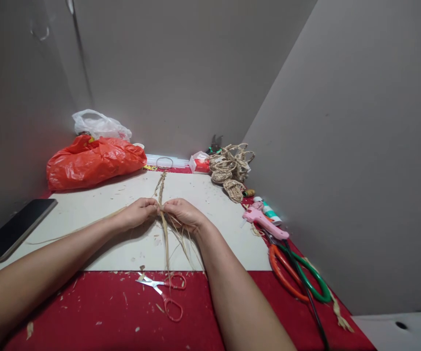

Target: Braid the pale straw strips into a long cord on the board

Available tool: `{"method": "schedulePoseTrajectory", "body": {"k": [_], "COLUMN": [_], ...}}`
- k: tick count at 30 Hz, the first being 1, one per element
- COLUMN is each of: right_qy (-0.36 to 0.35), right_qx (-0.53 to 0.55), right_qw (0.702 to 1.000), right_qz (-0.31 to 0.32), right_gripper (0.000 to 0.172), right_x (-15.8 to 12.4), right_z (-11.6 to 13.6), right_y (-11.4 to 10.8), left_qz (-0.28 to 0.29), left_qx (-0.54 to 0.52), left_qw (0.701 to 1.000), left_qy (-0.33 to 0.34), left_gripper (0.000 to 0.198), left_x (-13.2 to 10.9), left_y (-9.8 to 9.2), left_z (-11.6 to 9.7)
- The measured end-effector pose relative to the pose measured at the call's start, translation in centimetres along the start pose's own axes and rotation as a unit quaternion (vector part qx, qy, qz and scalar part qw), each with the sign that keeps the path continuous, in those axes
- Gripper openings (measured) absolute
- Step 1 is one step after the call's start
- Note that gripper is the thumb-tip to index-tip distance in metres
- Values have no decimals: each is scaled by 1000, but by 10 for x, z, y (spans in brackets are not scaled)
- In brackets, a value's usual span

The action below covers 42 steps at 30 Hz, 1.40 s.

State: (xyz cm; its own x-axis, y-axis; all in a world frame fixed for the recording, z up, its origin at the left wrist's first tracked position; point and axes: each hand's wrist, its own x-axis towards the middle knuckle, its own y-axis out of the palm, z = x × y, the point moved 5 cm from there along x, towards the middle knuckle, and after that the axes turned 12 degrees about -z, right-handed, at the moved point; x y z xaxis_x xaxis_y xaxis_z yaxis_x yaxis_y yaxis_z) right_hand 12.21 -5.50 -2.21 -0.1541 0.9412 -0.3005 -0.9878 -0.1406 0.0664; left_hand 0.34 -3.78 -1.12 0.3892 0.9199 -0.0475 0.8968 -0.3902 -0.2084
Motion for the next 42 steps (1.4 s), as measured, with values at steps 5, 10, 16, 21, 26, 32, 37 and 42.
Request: {"method": "schedulePoseTrajectory", "body": {"k": [5, 10, 16, 21, 26, 32, 37, 42], "right_qy": [-22, -37, -52, -38, 2, 0, -4, -10], "right_qx": [-17, -19, -58, -65, -19, -18, -32, -54], "right_qw": [1000, 999, 996, 997, 1000, 1000, 999, 998], "right_qz": [0, -9, -34, -30, 16, 16, 10, -4], "right_gripper": [27, 24, 23, 31, 41, 32, 31, 31], "right_x": [-1, -1, -2, -5, -5, -5, -5, -3], "right_z": [3, 4, 6, 9, 5, 4, 3, 2], "right_y": [2, 1, -1, -2, 0, -1, -2, -1], "left_qz": [73, 83, 103, 110, 110, 99, 91, 63], "left_qx": [-89, -114, -140, -162, -144, -143, -143, -118], "left_qw": [990, 985, 978, 973, 977, 979, 981, 989], "left_qy": [-83, -95, -112, -122, -111, -109, -99, -69], "left_gripper": [10, 21, 20, 18, 15, 18, 20, 19], "left_x": [-4, -6, -4, -3, -4, -1, -1, 1], "left_y": [5, 5, 5, 2, 1, 1, 1, 0], "left_z": [2, -1, 3, 2, 0, 4, 4, 4]}}
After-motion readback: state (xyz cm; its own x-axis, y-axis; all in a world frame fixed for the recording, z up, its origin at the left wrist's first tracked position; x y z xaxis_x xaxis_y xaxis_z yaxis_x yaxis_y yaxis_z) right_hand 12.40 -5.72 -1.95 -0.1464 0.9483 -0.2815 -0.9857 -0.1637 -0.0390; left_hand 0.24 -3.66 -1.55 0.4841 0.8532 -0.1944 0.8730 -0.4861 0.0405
